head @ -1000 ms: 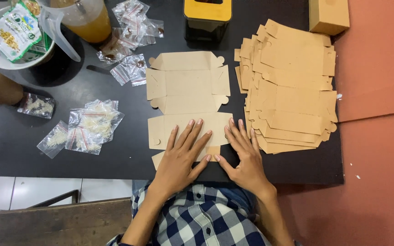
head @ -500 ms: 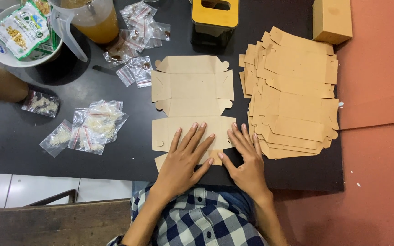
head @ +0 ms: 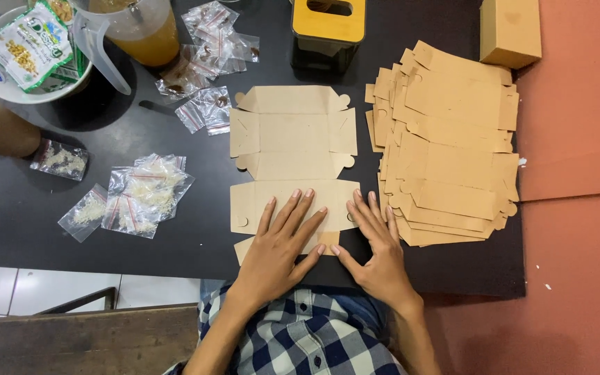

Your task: The person folds flat cardboard box blanks into assembled boxes by hand. They repeatedly fold the side flaps and tuck the tabs into slots to form the box shape, then place the finished box aside.

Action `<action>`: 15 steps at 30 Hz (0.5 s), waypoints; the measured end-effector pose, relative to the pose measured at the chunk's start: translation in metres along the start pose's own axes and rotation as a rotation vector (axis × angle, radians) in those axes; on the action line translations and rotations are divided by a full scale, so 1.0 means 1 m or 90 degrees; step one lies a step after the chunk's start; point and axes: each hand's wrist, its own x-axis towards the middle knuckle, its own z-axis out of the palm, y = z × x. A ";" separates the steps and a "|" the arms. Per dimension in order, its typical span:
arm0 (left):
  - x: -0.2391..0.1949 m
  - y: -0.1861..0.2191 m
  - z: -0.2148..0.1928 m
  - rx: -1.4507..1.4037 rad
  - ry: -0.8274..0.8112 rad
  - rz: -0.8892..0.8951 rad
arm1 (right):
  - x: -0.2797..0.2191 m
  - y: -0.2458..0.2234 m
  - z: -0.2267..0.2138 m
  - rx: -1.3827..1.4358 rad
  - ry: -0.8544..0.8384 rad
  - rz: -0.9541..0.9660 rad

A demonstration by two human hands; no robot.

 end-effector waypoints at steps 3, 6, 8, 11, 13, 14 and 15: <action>0.000 0.000 0.000 -0.002 -0.007 -0.003 | 0.000 0.000 -0.002 -0.004 -0.018 0.002; 0.000 0.000 0.000 0.002 -0.003 0.000 | 0.000 -0.001 -0.002 0.006 -0.018 0.006; 0.001 0.001 -0.002 -0.003 -0.002 -0.002 | 0.000 -0.001 -0.003 0.007 -0.016 0.005; 0.001 0.002 -0.003 -0.017 -0.007 -0.007 | 0.000 -0.001 -0.003 0.012 -0.020 0.005; 0.002 0.001 -0.003 -0.027 -0.013 -0.009 | 0.000 -0.002 -0.004 0.016 -0.024 0.007; 0.001 0.001 -0.002 -0.022 -0.014 -0.006 | 0.000 -0.003 -0.004 0.019 -0.022 0.008; 0.001 0.001 -0.002 -0.016 -0.015 -0.004 | 0.000 -0.004 -0.005 0.021 -0.021 0.009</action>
